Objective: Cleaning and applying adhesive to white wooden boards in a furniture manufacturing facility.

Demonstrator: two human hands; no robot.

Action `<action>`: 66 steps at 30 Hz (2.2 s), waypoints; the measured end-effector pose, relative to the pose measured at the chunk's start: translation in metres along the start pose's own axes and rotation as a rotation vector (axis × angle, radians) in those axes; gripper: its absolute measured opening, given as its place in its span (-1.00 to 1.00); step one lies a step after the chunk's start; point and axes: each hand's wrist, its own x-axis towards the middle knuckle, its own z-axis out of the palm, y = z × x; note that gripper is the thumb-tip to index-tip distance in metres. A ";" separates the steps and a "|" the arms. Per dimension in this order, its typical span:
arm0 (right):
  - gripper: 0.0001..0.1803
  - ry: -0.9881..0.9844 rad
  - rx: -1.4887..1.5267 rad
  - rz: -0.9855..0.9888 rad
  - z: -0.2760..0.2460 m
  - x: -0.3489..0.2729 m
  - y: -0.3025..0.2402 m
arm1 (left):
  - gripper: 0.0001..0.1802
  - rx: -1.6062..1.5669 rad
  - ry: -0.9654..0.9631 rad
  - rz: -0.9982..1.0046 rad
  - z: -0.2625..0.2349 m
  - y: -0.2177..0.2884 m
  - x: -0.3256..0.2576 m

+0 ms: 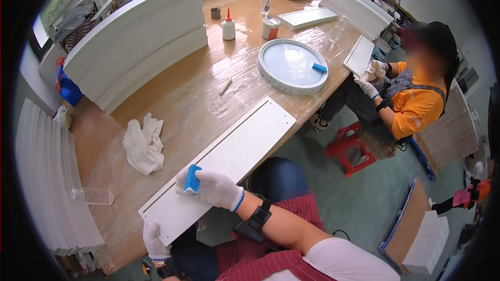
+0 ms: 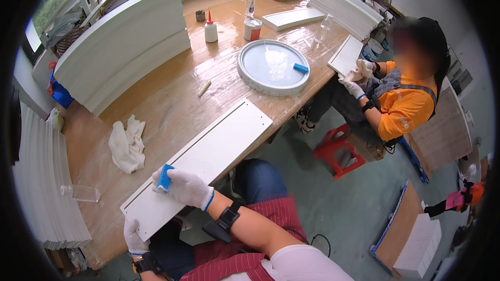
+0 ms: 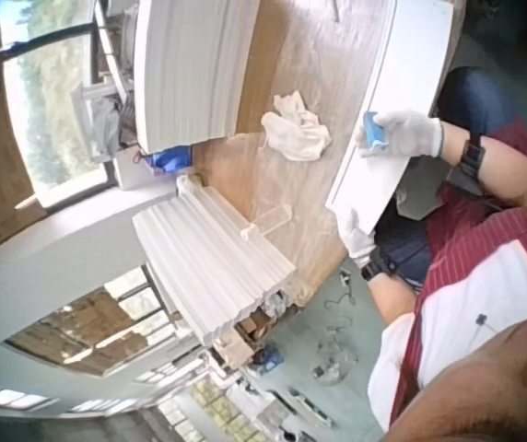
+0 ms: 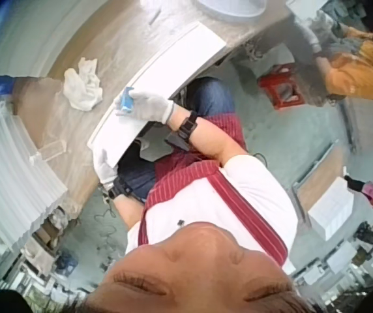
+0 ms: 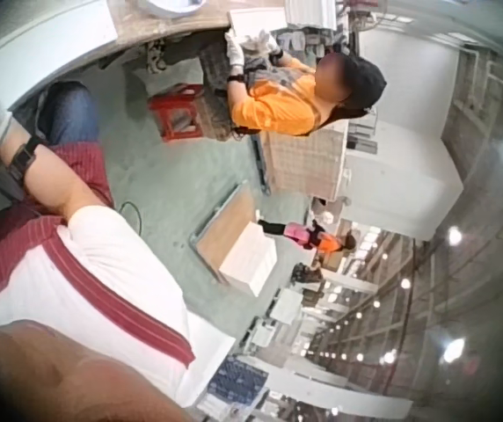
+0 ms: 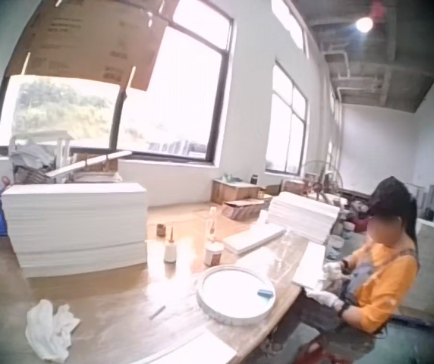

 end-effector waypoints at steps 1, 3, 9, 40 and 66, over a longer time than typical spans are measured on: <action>-0.64 -0.007 0.040 -0.104 -0.001 -0.005 -0.021 | -0.24 -0.004 0.007 0.000 -0.001 -0.001 0.002; -0.66 0.109 0.067 -0.312 0.010 -0.030 -0.073 | -0.28 0.010 -0.024 -0.019 -0.001 -0.001 -0.001; -0.83 0.295 0.025 -0.970 -0.019 -0.145 -0.231 | -0.34 0.102 0.054 -0.293 -0.098 -0.017 0.017; -0.61 0.326 -0.278 -0.859 0.036 -0.309 -0.111 | -0.38 0.448 -0.384 0.070 0.066 -0.036 0.104; -0.50 0.544 -0.765 -1.052 0.104 -0.303 -0.089 | -0.48 0.228 0.049 0.135 -0.040 -0.030 0.035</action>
